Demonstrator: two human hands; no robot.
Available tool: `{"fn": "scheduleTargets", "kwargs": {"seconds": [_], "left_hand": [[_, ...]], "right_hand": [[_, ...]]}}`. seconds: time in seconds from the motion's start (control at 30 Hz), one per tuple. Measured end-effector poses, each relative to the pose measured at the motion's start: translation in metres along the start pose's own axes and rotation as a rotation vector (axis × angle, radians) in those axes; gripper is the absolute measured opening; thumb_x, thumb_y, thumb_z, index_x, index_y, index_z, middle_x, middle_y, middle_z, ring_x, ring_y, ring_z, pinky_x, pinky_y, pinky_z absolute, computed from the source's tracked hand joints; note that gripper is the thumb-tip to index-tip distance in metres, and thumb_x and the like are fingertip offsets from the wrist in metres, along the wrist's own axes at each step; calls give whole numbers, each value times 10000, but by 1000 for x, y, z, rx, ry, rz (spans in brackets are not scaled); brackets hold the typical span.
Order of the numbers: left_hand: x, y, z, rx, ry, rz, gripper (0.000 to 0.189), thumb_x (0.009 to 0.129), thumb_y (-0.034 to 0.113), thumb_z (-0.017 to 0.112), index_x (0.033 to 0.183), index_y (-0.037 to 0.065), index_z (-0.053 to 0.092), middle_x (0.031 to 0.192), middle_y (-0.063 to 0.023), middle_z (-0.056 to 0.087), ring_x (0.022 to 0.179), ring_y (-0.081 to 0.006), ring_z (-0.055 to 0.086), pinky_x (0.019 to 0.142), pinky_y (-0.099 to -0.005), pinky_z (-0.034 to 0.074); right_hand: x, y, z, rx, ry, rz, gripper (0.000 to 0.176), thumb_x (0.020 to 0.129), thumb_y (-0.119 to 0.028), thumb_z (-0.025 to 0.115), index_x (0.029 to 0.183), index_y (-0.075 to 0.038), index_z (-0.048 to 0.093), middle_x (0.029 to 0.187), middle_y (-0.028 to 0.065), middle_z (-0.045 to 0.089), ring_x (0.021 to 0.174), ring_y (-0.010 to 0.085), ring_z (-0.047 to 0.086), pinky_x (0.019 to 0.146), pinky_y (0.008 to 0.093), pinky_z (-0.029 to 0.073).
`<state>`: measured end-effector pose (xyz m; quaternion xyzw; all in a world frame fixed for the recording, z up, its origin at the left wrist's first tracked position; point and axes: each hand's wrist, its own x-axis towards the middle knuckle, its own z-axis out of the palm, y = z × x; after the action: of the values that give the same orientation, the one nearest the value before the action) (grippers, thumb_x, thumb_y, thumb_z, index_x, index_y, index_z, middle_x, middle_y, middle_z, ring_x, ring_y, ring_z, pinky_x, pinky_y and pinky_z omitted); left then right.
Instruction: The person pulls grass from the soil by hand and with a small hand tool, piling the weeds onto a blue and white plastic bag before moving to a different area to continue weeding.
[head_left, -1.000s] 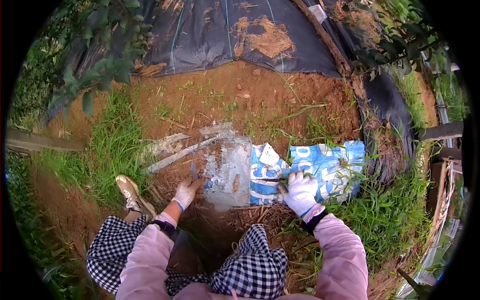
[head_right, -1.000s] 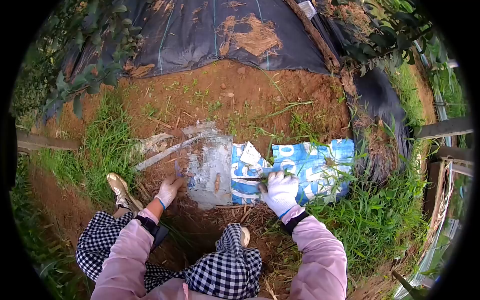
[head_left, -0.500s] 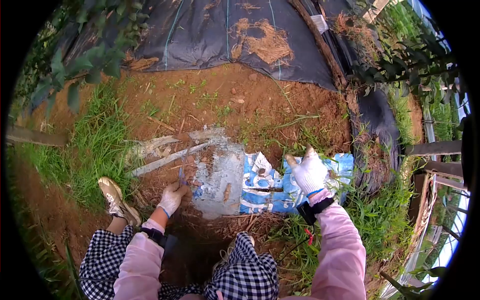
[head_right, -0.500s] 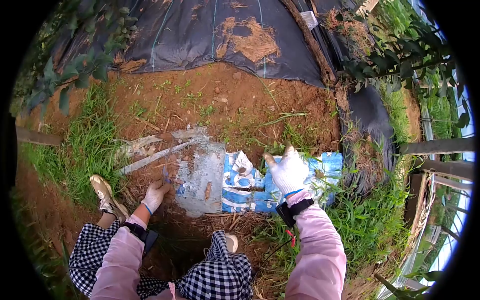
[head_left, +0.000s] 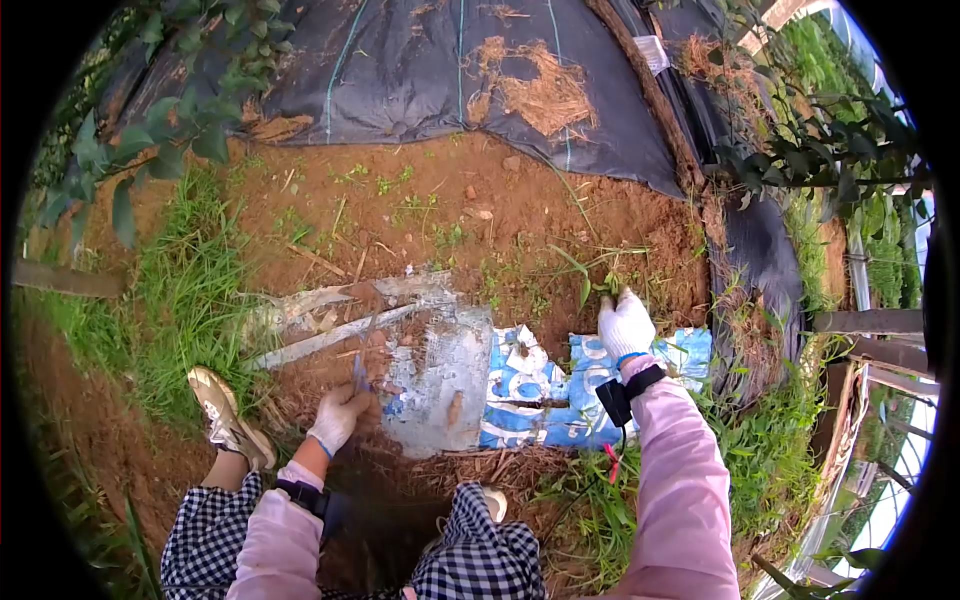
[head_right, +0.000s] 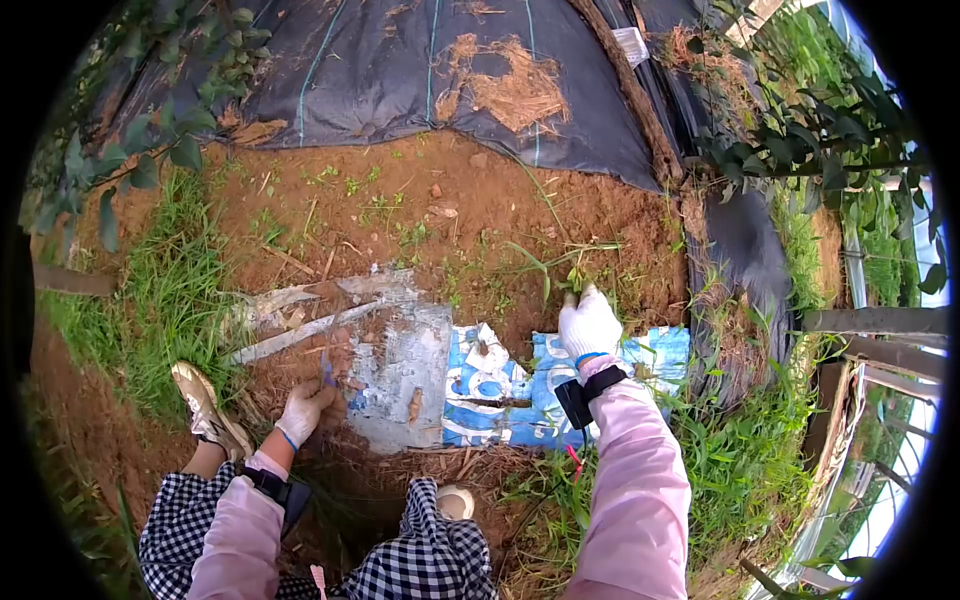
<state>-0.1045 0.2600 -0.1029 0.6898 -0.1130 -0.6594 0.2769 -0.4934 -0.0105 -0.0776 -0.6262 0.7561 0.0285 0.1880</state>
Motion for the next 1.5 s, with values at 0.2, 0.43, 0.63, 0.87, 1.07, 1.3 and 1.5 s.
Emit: {"fn": "scheduleTargets", "kwargs": {"seconds": [0.2, 0.43, 0.63, 0.87, 1.07, 1.3, 1.5], "left_hand": [[5, -3, -8, -41, -71, -27, 263, 950, 218, 557, 857, -11, 648, 767, -98, 670, 651, -175, 638, 603, -302, 524], [2, 4, -1, -58, -30, -2, 253, 956, 159, 553, 807, -43, 586, 703, -114, 611, 573, -176, 576, 519, -305, 482], [2, 6, -1, -96, -31, -12, 217, 946, 128, 563, 821, -48, 589, 725, -119, 620, 581, -179, 583, 530, -314, 495], [3, 3, -6, -81, -41, -32, 213, 933, 142, 577, 853, -50, 626, 773, -130, 667, 633, -214, 644, 581, -330, 533], [6, 5, -7, -107, -20, -59, 207, 931, 124, 582, 857, -65, 622, 780, -146, 669, 635, -232, 652, 573, -341, 538], [6, 3, -11, -88, -61, -45, 195, 929, 124, 586, 876, -60, 618, 778, -159, 667, 637, -254, 656, 562, -357, 543], [6, 4, -10, -74, -39, -72, 252, 930, 191, 580, 889, -44, 659, 805, -140, 688, 660, -224, 669, 605, -334, 552]], "right_hand": [[-8, -22, 38, -249, -175, -98, 471, 838, -505, 611, 1134, -139, 647, 1071, 134, 671, 992, 311, 647, 863, 409, 494], [-18, 2, 22, -455, -54, -284, 316, 799, -285, 607, 1057, -110, 658, 1049, 103, 675, 976, 270, 644, 878, 376, 472], [19, 28, 27, -97, -6, -26, 293, 905, -315, 555, 906, -43, 665, 813, 125, 686, 758, 306, 664, 672, 402, 492], [36, -22, -26, 308, 179, 45, 438, 940, -436, 538, 861, -19, 646, 640, 137, 636, 589, 289, 634, 534, 388, 469], [5, -29, 20, -492, -392, -153, 470, 909, -508, 473, 888, -99, 704, 889, 131, 709, 875, 319, 683, 743, 441, 525], [13, -12, 10, -405, 88, -392, 439, 929, -479, 481, 1019, -81, 645, 954, 127, 678, 940, 286, 659, 880, 397, 469], [57, 1, 10, -475, -133, -50, 482, 942, -508, 447, 1037, -89, 665, 968, 156, 701, 895, 309, 678, 792, 444, 480]]}}
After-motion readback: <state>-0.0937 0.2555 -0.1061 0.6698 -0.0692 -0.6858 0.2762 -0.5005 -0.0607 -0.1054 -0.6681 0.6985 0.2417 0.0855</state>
